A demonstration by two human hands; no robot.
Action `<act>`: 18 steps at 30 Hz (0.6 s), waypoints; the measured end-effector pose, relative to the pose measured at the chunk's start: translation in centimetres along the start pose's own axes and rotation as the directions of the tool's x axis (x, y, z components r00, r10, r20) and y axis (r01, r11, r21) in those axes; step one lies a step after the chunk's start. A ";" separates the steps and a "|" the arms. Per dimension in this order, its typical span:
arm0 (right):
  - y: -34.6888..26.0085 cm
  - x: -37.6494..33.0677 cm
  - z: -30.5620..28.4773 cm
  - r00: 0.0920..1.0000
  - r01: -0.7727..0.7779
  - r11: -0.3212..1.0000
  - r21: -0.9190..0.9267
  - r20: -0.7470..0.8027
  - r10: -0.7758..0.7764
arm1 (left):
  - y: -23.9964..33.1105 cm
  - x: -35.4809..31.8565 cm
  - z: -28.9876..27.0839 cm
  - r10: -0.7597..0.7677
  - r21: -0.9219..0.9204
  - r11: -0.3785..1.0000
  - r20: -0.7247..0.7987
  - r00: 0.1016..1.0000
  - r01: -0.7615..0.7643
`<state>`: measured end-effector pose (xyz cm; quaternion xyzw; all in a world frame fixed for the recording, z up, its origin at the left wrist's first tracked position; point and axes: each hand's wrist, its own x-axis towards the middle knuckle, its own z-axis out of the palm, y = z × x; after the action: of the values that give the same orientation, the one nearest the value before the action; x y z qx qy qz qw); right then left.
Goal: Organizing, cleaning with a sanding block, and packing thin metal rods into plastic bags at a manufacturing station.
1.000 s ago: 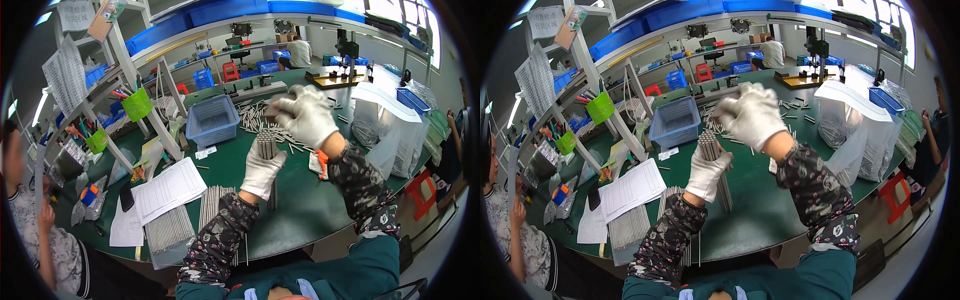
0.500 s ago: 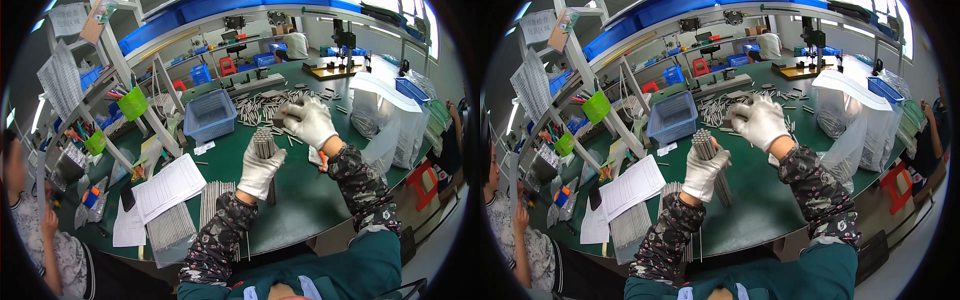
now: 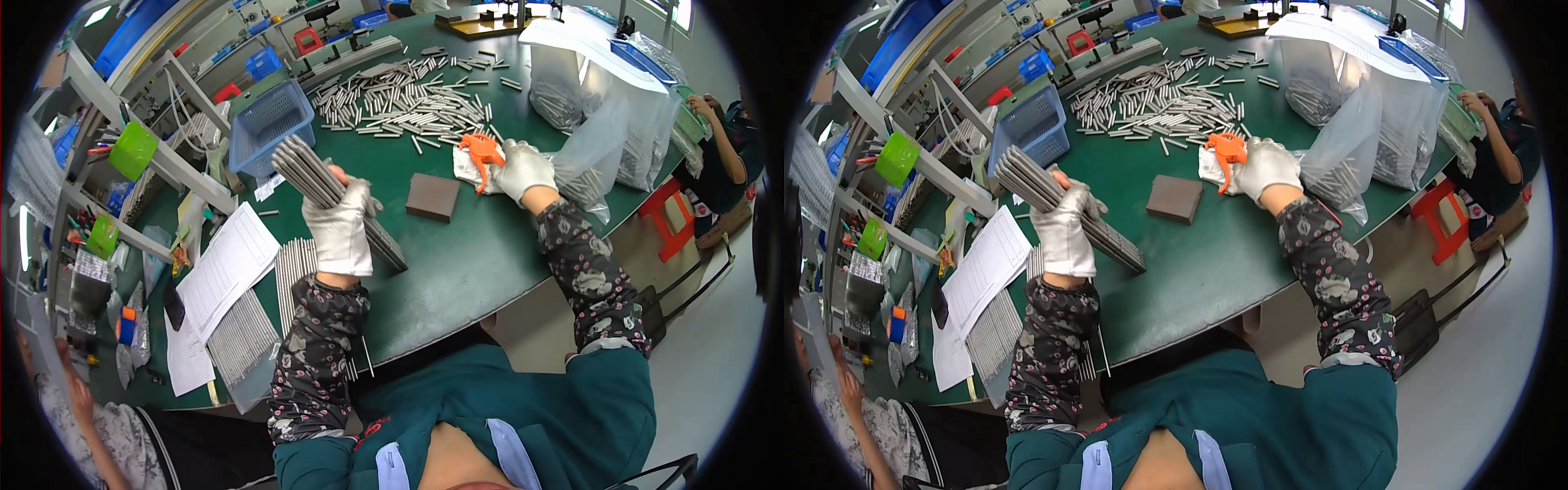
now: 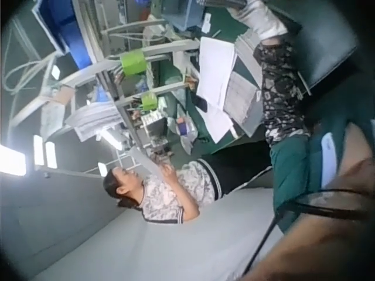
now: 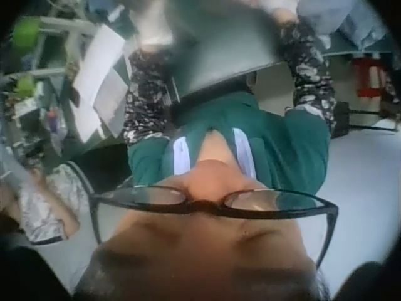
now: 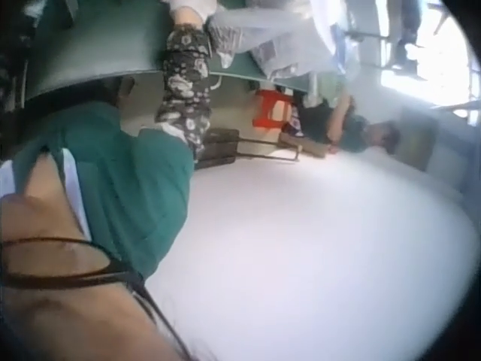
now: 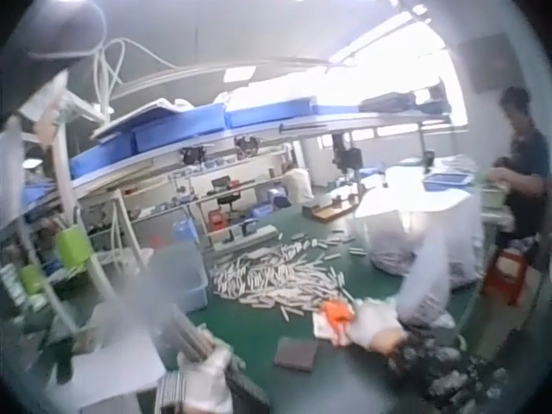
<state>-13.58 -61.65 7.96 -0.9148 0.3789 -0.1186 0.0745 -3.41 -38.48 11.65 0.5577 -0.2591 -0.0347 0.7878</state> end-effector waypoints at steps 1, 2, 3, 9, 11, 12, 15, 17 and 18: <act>0.4 0.5 0.5 0.995 -0.042 0.999 -0.014 0.091 0.043 | 1.0 -0.1 0.0 0.007 -0.032 0.999 -0.006 1.000 -0.007; 0.9 1.0 1.1 0.985 -0.081 0.997 0.012 0.152 0.078 | 1.7 -0.1 -0.1 0.000 -0.103 0.995 0.008 1.000 0.001; 1.0 1.2 1.1 0.984 -0.085 0.996 0.030 0.160 0.079 | 2.4 -0.2 -0.2 -0.006 -0.171 0.985 0.020 1.000 0.009; 3.1 3.4 1.5 0.986 -0.136 0.959 0.250 0.130 0.106 | 7.6 -2.8 -1.2 0.017 -0.353 0.934 0.178 0.984 0.048; 4.8 3.7 0.6 0.997 -0.075 0.916 0.395 0.045 0.062 | 9.1 -5.0 -1.6 0.008 -0.375 0.923 0.236 0.972 0.084; 5.6 3.4 0.1 0.998 -0.019 0.776 0.631 0.054 -0.019 | 9.4 -6.3 -2.0 0.002 -0.353 0.931 0.259 0.966 0.093; 3.0 -3.6 -5.0 0.992 0.027 0.266 0.964 0.007 -0.125 | 9.8 -11.1 -3.3 -0.068 -0.246 0.959 0.271 0.960 0.137; 4.4 -7.2 -7.2 0.908 0.041 0.300 0.953 0.090 -0.409 | 9.7 -14.4 -3.9 -0.265 -0.266 0.903 0.272 0.925 0.337; 5.3 -8.8 -6.9 0.871 -0.089 0.284 0.955 0.213 -0.443 | 9.7 -15.9 -5.0 -0.399 -0.179 0.862 0.337 0.852 0.475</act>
<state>-25.05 -59.40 11.93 -0.7296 0.0995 -0.1152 0.6667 -17.19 -25.06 13.25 0.4849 -0.2298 -0.3283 0.7774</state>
